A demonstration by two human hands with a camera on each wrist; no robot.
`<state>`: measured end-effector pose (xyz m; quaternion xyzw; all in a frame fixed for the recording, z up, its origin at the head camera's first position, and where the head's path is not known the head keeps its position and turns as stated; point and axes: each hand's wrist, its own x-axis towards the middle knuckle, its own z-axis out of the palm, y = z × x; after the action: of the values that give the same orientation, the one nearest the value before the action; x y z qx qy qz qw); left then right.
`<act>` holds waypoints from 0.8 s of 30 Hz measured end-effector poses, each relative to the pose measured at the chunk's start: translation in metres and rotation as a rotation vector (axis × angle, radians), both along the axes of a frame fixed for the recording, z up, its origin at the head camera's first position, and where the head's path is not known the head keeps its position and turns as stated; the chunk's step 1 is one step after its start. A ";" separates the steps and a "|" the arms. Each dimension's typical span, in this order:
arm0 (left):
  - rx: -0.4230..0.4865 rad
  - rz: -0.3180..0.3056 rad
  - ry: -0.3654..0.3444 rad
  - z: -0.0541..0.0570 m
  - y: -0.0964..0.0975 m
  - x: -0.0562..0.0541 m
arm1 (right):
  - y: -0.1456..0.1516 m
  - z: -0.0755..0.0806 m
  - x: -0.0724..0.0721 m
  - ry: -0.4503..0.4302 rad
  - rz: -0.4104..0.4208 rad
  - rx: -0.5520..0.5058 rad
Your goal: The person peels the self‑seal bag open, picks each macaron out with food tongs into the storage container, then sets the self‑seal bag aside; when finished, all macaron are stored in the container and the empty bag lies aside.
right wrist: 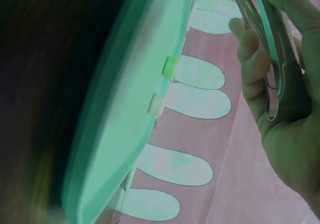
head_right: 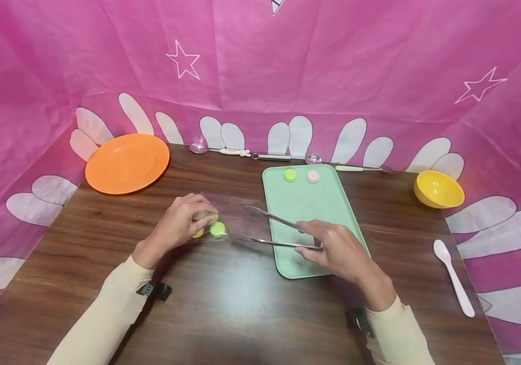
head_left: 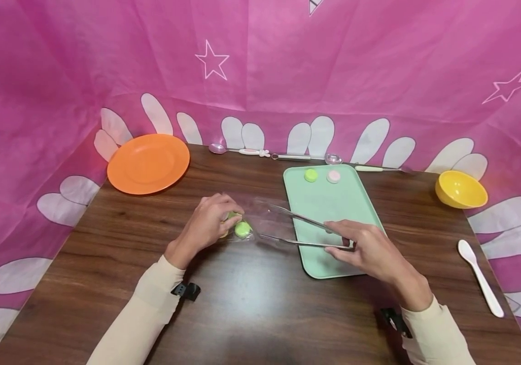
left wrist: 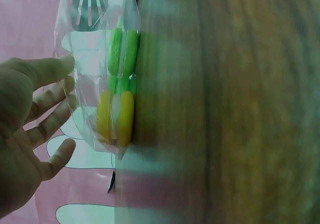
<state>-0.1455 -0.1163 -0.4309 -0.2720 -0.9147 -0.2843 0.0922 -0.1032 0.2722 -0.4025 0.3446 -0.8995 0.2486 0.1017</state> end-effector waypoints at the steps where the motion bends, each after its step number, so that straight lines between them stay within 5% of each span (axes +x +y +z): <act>1: 0.013 0.000 0.000 0.000 -0.001 0.000 | 0.001 0.001 -0.001 -0.010 -0.001 0.001; 24: 0.079 -0.092 0.031 0.004 -0.003 -0.003 | -0.025 0.000 -0.033 -0.175 0.134 0.013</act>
<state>-0.1484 -0.1193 -0.4274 -0.3144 -0.8877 -0.3198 0.1038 -0.1367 0.2476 -0.4021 0.3816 -0.8815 0.2780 0.0037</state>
